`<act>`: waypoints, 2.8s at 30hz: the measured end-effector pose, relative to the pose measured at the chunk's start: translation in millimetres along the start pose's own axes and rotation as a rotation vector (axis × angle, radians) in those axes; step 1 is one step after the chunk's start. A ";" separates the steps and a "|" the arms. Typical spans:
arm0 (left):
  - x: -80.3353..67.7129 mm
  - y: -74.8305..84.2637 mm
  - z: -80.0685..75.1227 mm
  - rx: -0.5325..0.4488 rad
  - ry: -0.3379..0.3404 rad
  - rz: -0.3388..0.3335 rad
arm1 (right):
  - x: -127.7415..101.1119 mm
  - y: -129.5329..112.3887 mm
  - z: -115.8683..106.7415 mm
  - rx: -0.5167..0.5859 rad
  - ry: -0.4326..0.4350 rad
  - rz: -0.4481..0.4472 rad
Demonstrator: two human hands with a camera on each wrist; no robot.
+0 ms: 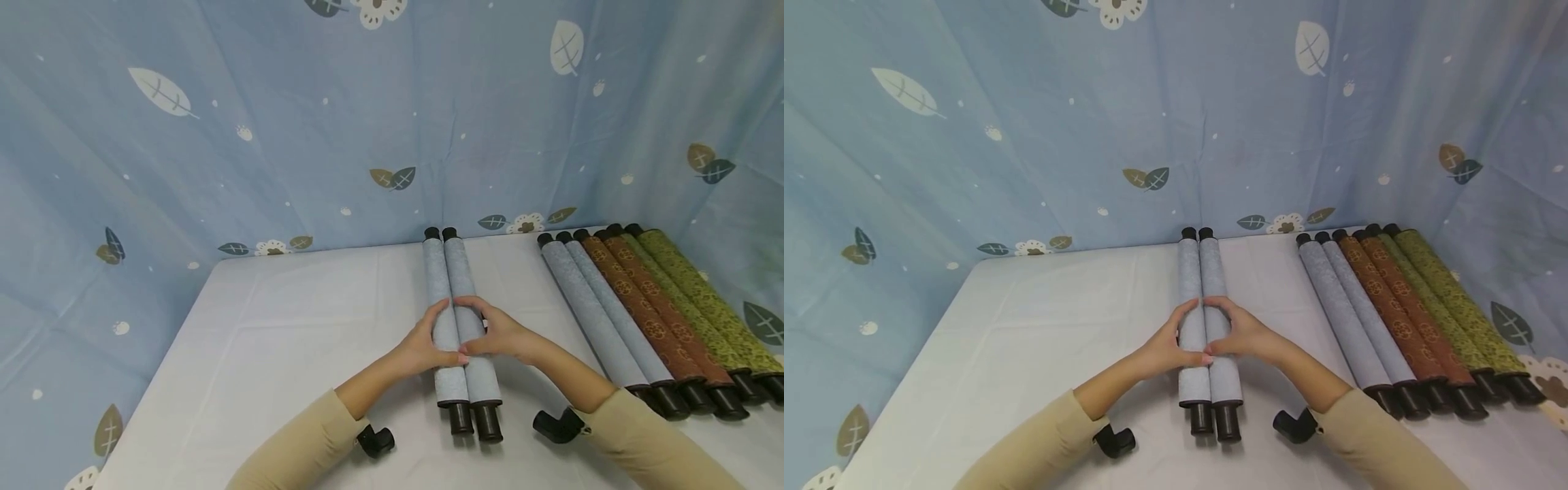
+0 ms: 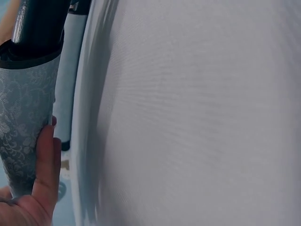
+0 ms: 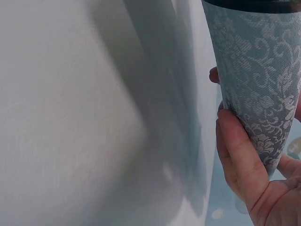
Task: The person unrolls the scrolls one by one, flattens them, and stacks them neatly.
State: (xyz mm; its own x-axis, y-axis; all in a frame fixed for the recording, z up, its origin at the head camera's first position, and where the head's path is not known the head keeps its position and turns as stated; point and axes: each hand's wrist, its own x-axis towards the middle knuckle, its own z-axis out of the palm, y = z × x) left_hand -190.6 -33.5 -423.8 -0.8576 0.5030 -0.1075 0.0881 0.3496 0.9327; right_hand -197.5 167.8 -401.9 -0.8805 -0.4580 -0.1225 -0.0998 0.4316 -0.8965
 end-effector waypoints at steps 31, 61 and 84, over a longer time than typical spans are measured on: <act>-26.4 -18.2 -42.8 0.015 0.021 -0.015 | 30.8 -17.0 41.8 0.067 0.001 0.011; -50.8 -37.3 -70.3 0.019 0.052 -0.048 | 56.3 -28.5 80.8 0.130 -0.028 0.074; -61.0 -45.4 -97.5 0.029 0.065 -0.098 | 79.3 -32.9 104.6 0.133 -0.043 0.059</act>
State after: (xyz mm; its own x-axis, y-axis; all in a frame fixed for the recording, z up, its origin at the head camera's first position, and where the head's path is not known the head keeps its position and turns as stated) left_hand -191.7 -157.2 -426.1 -0.8939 0.4132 -0.1738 0.0162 0.4173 0.9086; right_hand -215.5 35.9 -426.7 -0.8622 -0.4687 -0.1922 0.0162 0.3537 -0.9352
